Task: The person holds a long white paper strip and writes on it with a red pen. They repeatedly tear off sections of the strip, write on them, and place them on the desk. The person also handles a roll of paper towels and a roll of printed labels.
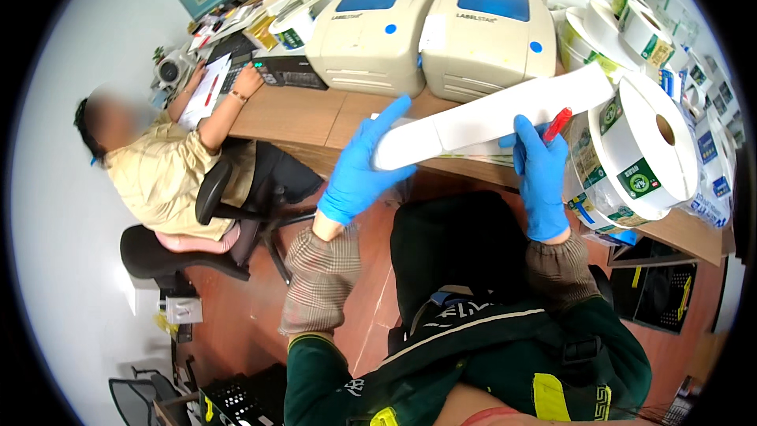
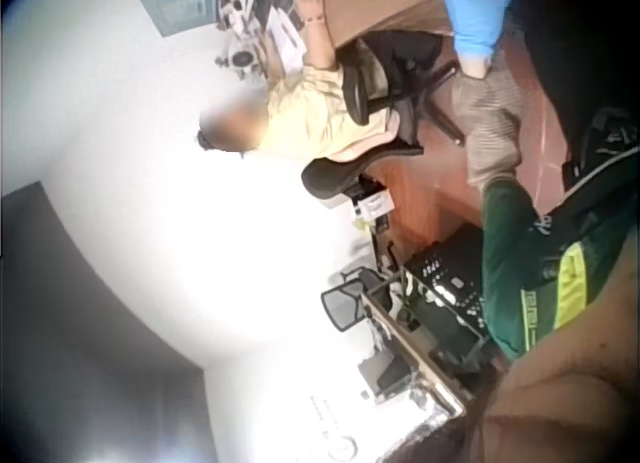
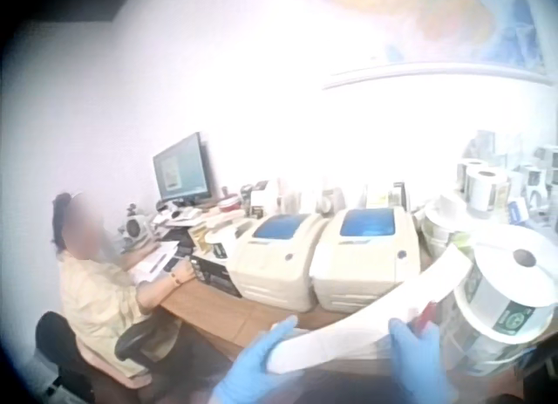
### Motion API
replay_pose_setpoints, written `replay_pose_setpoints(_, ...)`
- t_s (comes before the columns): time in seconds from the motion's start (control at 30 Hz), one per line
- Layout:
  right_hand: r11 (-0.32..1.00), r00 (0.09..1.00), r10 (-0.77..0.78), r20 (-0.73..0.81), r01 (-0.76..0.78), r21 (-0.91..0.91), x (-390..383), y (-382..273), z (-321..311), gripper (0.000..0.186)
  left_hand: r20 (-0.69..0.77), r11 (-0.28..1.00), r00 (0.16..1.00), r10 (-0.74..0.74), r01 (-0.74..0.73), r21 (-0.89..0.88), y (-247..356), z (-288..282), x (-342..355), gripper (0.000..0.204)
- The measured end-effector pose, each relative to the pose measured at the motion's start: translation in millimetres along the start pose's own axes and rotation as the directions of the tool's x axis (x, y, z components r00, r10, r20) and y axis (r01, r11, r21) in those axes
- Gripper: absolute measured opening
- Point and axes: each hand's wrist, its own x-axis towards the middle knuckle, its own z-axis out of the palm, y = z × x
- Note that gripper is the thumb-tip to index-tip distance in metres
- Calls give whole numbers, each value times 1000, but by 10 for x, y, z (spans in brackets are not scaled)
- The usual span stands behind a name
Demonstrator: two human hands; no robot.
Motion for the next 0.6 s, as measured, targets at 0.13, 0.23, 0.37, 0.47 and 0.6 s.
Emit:
replay_pose_setpoints(0.13,980,965,196,176,-184,-82,-110,13,-310,32,135,989,991,18,-38,144,-183,18,160,47)
replay_pose_setpoints(0.23,948,948,220,230,-153,-278,-232,-269,-228,34,113,998,992,57,-61,33,-204,58,120,38)
replay_pose_setpoints(0.37,937,898,-148,415,261,-231,-303,-321,-3,14,35,799,931,-362,330,-502,-192,-95,-146,37)
replay_pose_setpoints(0.47,892,782,-119,612,355,-281,-305,-251,164,16,30,564,862,-505,357,-745,-140,-200,-403,44)
replay_pose_setpoints(0.6,949,736,45,675,179,-258,-328,159,511,37,59,442,807,-588,382,-812,133,-179,-751,47)
